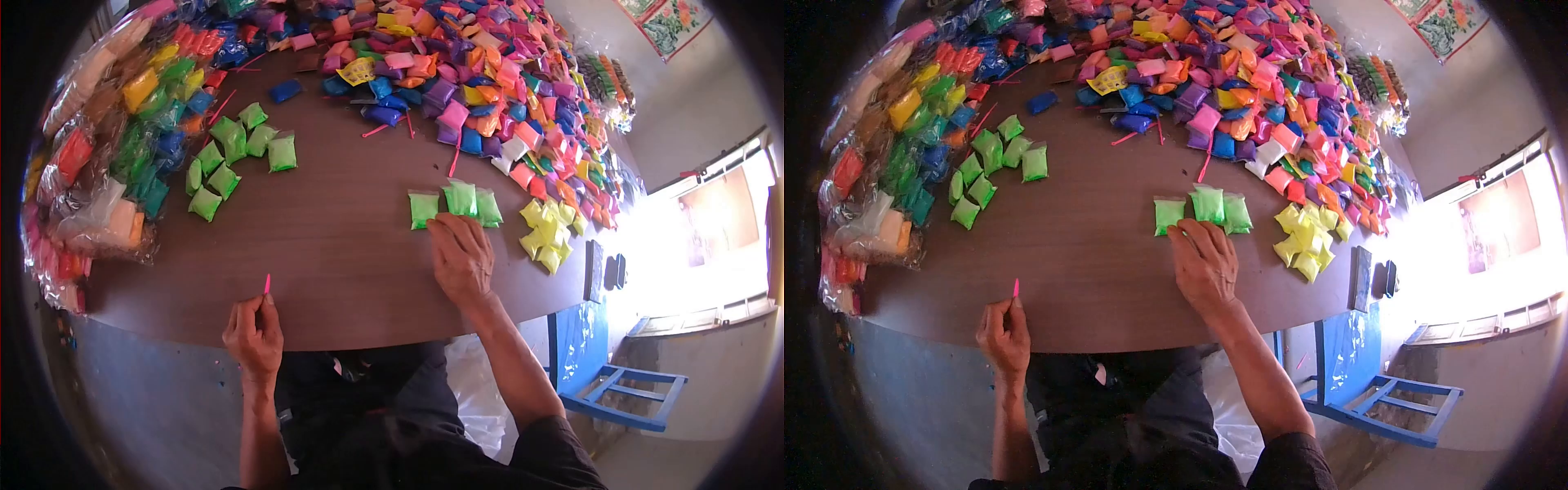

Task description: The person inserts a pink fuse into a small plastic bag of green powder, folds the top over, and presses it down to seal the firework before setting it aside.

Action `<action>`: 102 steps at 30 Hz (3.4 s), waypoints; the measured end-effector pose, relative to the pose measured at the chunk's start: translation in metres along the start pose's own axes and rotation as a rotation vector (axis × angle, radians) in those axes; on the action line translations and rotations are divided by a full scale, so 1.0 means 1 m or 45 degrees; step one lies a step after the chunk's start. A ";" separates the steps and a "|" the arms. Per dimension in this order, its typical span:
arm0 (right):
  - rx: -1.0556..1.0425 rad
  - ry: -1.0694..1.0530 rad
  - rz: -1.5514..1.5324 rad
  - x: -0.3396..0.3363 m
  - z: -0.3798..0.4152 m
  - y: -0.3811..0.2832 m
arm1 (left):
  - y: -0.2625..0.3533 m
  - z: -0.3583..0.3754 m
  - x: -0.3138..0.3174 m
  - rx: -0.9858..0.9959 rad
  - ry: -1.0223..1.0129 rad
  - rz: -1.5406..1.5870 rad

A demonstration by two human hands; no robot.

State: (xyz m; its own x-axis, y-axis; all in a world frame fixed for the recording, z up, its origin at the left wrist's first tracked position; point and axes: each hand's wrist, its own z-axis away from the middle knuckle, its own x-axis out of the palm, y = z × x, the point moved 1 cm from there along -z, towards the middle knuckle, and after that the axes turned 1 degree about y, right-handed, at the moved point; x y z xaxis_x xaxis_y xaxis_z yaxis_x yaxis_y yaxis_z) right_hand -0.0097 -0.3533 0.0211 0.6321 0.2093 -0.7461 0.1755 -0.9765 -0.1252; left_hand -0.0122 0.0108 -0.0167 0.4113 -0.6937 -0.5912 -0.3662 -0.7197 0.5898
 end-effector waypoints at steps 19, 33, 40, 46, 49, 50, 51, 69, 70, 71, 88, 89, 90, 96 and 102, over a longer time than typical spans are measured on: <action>-0.172 -0.163 -0.281 0.057 -0.082 -0.061 | 0.010 -0.008 -0.004 -0.013 0.051 0.059; -0.104 -0.489 -0.433 0.169 -0.166 -0.115 | 0.006 -0.007 -0.001 0.034 0.146 0.061; -0.367 -0.562 -0.390 0.098 -0.103 -0.112 | 0.006 -0.006 -0.003 0.014 0.127 0.094; -0.312 -0.593 -0.523 0.018 -0.020 -0.125 | 0.012 -0.009 -0.008 -0.023 0.120 0.127; -0.241 -0.591 -0.553 -0.009 0.011 -0.129 | 0.008 -0.006 -0.004 -0.022 0.124 0.105; -0.210 -0.589 -0.587 -0.015 0.022 -0.130 | 0.007 -0.005 -0.003 -0.020 0.119 0.096; -0.180 -0.582 -0.620 -0.020 0.032 -0.132 | 0.006 -0.004 -0.002 -0.015 0.115 0.086; 0.432 -0.315 -0.899 -0.046 0.069 -0.143 | 0.005 -0.002 0.004 0.045 0.133 0.004; 0.478 -0.259 -0.956 -0.048 0.064 -0.142 | 0.004 -0.002 0.005 0.044 0.140 0.001; 0.553 -0.286 -1.006 -0.047 0.063 -0.141 | 0.005 -0.002 0.004 0.045 0.137 -0.003; 0.603 -0.334 -0.251 -0.041 0.054 -0.097 | -0.001 0.000 0.006 0.055 0.120 0.013; 0.594 -0.332 -0.235 -0.042 0.054 -0.096 | -0.002 0.000 0.006 0.045 0.103 0.001; 0.640 -0.391 -0.257 -0.047 0.054 -0.095 | 0.000 -0.001 0.004 0.034 0.086 -0.011; 0.498 -0.303 -0.320 -0.060 0.073 -0.084 | 0.004 -0.002 0.003 0.019 0.082 -0.008; 0.060 -0.302 -0.367 -0.058 0.075 -0.083 | 0.007 -0.003 0.003 0.001 0.056 -0.022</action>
State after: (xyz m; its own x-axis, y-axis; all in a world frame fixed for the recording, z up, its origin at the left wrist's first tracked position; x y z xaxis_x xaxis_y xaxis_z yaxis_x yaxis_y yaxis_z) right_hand -0.1177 -0.2880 0.0259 0.3684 0.4636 -0.8059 0.2825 -0.8816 -0.3780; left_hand -0.0110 0.0037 -0.0124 0.4540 -0.6792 -0.5767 -0.3595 -0.7319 0.5789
